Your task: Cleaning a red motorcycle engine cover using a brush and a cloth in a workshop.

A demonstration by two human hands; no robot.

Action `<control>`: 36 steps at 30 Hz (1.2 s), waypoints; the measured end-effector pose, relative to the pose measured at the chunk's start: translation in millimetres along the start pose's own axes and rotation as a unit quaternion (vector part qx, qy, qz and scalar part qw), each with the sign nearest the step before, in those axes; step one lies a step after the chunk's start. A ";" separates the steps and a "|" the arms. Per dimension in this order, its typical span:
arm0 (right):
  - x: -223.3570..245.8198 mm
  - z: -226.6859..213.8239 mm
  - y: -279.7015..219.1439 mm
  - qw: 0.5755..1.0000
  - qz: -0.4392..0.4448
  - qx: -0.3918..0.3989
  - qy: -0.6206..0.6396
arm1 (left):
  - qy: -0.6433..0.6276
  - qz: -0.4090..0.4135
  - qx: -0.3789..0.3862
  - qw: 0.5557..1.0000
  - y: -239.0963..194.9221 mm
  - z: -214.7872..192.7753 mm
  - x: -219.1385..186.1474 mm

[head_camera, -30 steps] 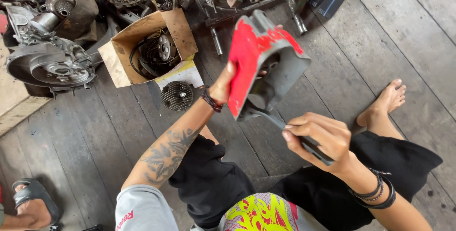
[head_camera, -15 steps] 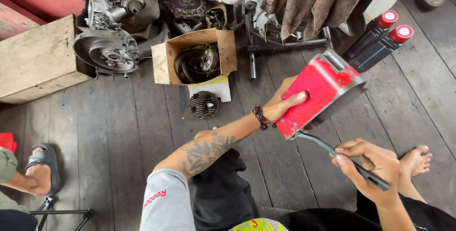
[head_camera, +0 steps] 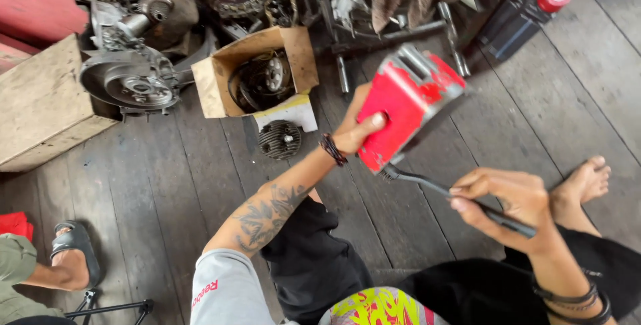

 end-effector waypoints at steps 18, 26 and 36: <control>15.2 -3.0 -4.8 0.994 -0.058 -0.071 -0.061 | -0.398 0.014 -0.028 0.917 -13.9 -30.3 44.8; 29.6 -3.7 -5.2 0.988 -0.060 -0.080 -0.117 | -0.137 0.079 -0.076 0.984 -0.3 -19.6 1.8; 13.0 -12.1 -4.4 0.994 -0.067 -0.067 -0.059 | -0.308 -0.002 -0.118 0.944 -33.0 -58.9 65.2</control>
Point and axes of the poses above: each hand's wrist, its own y-axis towards the middle knuckle, its own z-axis out of the palm, x = y × z, the point moved 4 cm from there along y, towards the middle knuckle, and after that the axes turned 10 degrees about z, right-handed, at the moved point
